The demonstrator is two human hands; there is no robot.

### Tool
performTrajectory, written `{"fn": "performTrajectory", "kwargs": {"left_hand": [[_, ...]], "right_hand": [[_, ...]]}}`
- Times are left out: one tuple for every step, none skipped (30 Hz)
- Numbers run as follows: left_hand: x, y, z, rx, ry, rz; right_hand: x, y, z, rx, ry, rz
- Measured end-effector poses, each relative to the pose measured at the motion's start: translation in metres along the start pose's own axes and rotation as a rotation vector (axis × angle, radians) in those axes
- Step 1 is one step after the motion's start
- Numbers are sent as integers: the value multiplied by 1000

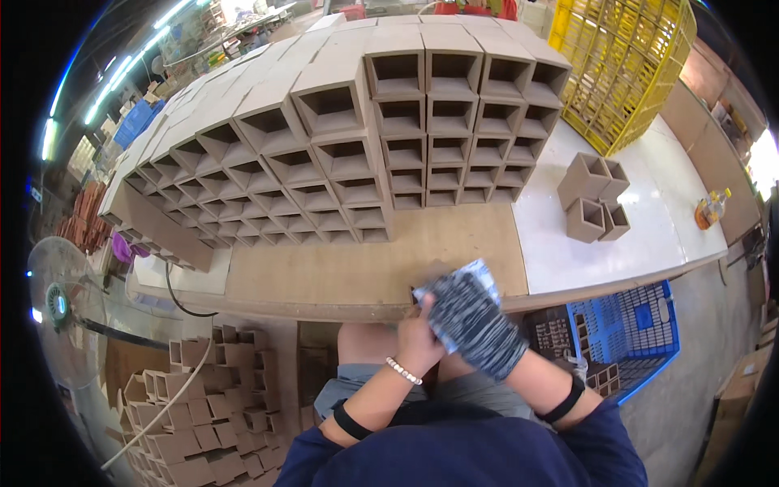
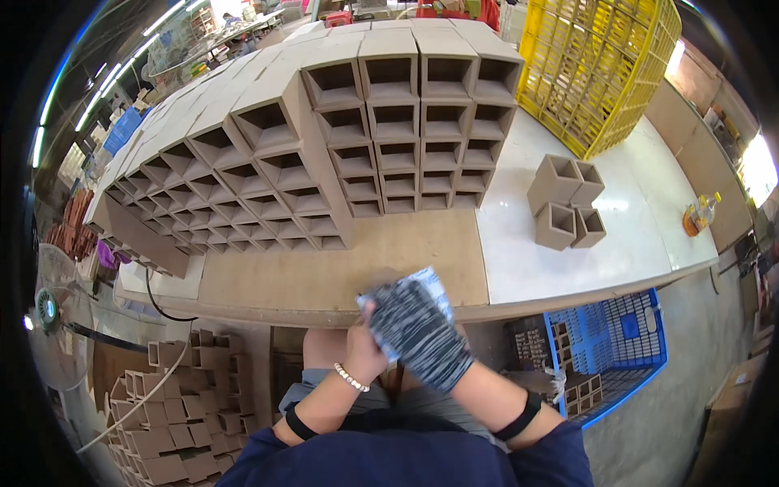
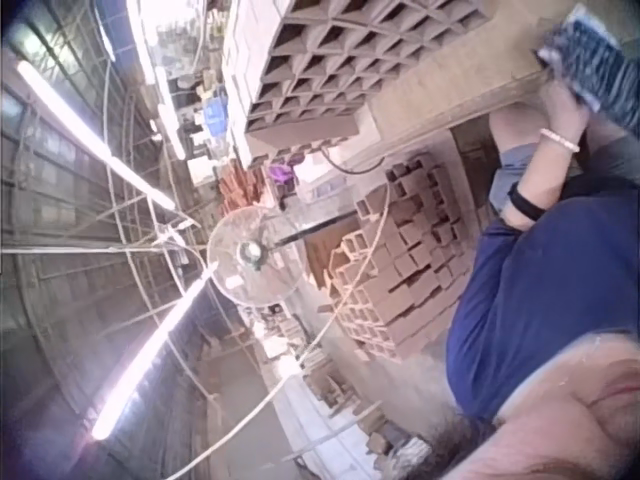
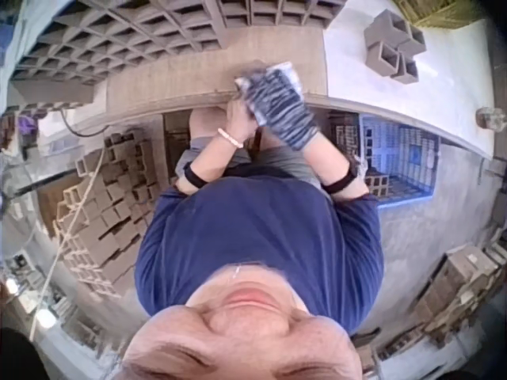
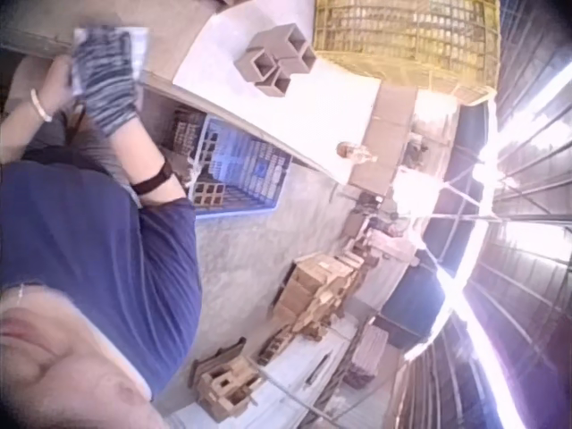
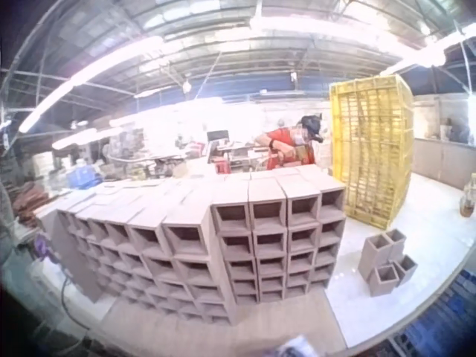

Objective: Sanding the edges and surfaces of small square wooden blocks.

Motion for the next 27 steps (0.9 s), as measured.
{"fn": "performTrajectory", "kwargs": {"left_hand": [[-8,0,1,-9,34,82],[-11,-1,3,-4,27,87],[-14,-3,3,-17,33,88],[-12,-3,2,-43,50,85],[-10,-8,4,45,29,34],[-8,-5,7,38,28,29],[-12,-5,3,11,30,88],[-16,-7,0,-15,32,145],[-11,-10,1,-17,78,124],[-8,-10,2,-23,78,125],[-10,-9,4,-21,68,126],[-12,-9,7,-9,56,127],[-11,-6,8,-19,41,136],[-11,-3,7,-25,47,128],[-10,-4,4,-21,45,107],[-12,-2,1,-20,39,107],[-15,-5,0,-135,43,224],[-16,-3,-3,-134,42,231],[-15,1,2,-66,59,191],[-18,5,9,9,68,160],[-22,7,9,16,43,120],[-21,6,7,4,52,133],[-16,2,9,34,114,124],[-13,-1,8,55,179,123],[-11,-6,4,-10,84,158],[-11,-10,-1,-75,-10,200],[-16,-5,-1,-8,35,150]], "right_hand": [[-1,-1,0,41,62,5],[-2,-3,0,81,125,10],[0,-4,-5,81,118,16],[3,-2,-5,90,139,8],[9,-3,-6,107,158,1],[17,-5,-7,124,178,-6],[56,-16,-8,154,31,-216],[65,-23,-15,71,230,-240],[46,-16,2,260,211,-62],[19,-10,19,443,185,106],[-18,-18,23,282,50,144],[-49,-30,24,125,-84,189],[-42,-32,8,-29,-55,134],[-25,-24,-1,-27,-47,126],[20,-15,4,194,-38,-17],[50,-16,10,396,-40,-159],[48,-31,3,106,258,-218],[35,-28,8,101,254,-216],[6,-16,13,111,208,-64],[-26,-14,14,117,151,99],[-62,-27,21,56,-81,182],[-50,-21,13,39,-81,173],[-16,-14,0,76,59,83],[18,-9,-13,104,192,-16],[47,-13,-19,119,202,-132],[71,-22,-20,132,203,-252],[54,-30,-2,130,212,-169]]}}
Point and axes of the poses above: each hand's wrist, its own y-axis towards the middle knuckle, its own z-axis out of the palm, x = y × z, the point moved 8 cm from there along y, towards the middle knuckle, and after that the axes turned 2 degrees about -y, right-handed, at the moved point
